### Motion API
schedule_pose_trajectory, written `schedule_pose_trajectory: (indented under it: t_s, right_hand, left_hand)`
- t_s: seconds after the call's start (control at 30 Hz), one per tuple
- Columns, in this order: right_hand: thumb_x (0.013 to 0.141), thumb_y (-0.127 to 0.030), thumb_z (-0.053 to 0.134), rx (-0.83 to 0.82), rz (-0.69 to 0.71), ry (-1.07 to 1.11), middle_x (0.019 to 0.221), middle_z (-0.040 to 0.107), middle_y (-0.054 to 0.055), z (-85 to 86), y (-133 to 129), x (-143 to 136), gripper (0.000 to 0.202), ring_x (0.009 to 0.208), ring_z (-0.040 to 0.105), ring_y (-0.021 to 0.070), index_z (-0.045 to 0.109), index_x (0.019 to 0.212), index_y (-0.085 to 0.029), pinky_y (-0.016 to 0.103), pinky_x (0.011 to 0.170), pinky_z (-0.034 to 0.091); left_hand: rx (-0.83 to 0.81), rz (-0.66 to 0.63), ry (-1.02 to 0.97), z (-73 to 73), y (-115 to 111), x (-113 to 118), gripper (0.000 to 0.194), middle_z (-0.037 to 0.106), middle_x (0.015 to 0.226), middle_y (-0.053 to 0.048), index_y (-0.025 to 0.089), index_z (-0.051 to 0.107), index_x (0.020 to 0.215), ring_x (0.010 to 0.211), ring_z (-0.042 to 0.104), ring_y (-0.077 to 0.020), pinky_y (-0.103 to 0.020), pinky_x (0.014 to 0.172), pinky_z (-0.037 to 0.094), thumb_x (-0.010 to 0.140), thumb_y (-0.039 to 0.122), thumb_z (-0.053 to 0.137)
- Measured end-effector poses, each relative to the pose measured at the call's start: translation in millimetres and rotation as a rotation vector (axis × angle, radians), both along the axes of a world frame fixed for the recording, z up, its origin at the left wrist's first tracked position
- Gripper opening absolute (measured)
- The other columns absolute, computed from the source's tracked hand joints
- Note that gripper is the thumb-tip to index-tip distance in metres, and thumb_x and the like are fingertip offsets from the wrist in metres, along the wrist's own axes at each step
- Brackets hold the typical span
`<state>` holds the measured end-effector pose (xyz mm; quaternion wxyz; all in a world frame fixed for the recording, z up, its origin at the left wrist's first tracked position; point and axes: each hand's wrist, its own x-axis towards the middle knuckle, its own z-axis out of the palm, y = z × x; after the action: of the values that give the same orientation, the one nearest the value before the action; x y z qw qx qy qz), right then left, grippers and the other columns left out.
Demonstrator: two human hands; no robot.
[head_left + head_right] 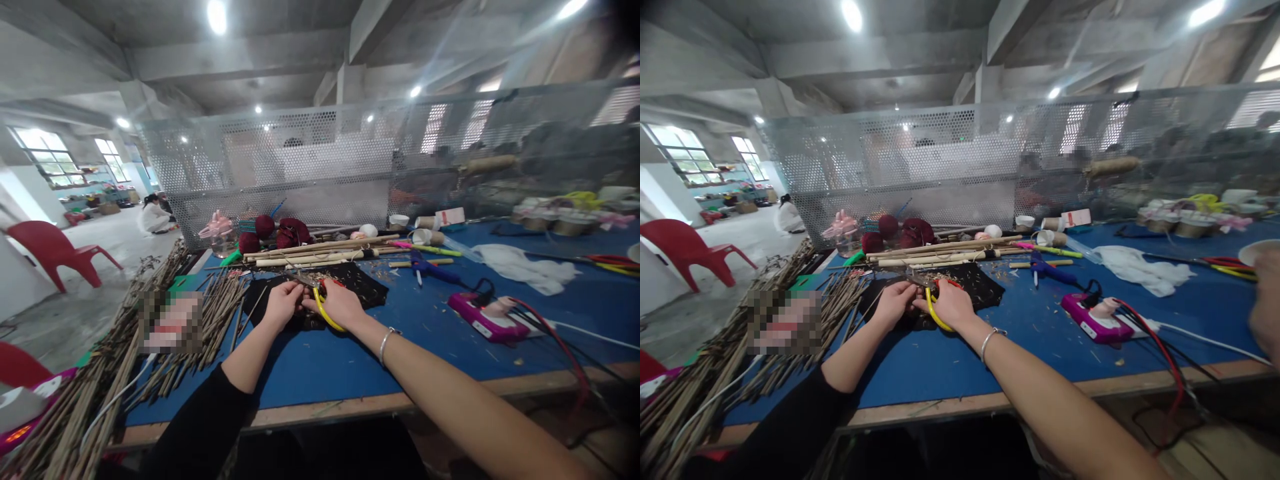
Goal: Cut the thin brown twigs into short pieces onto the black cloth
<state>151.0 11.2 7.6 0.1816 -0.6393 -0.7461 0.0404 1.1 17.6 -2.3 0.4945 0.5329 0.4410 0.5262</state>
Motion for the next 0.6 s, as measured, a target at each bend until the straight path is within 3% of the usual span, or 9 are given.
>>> schedule_pose_trajectory:
  t_s: [0.23,0.6]
  right_hand:
    - [0.07,-0.069,0.042,0.014,0.002,0.013,0.085,0.064,0.009,-4.9,2.4,-1.0,0.056,0.083,0.061,0.0243,0.049,0.093,-0.019,0.029,0.067,0.038]
    - [0.067,-0.068,0.048,0.186,0.034,0.045,0.086,0.062,0.009,-6.1,2.0,0.5,0.056,0.082,0.059,0.0229,0.047,0.091,-0.017,0.027,0.065,0.037]
  left_hand:
    - [-0.008,-0.003,0.014,2.9,-3.5,-1.4,0.032,0.066,0.076,-0.006,0.011,0.066,0.084,0.051,0.052,-0.0076,-0.017,0.043,0.041,0.067,0.037,0.062]
    - [-0.061,-0.05,-0.056,2.7,-5.4,6.7,0.031,0.066,0.074,-0.006,0.011,0.067,0.077,0.049,0.052,-0.0057,-0.015,0.04,0.04,0.063,0.038,0.067]
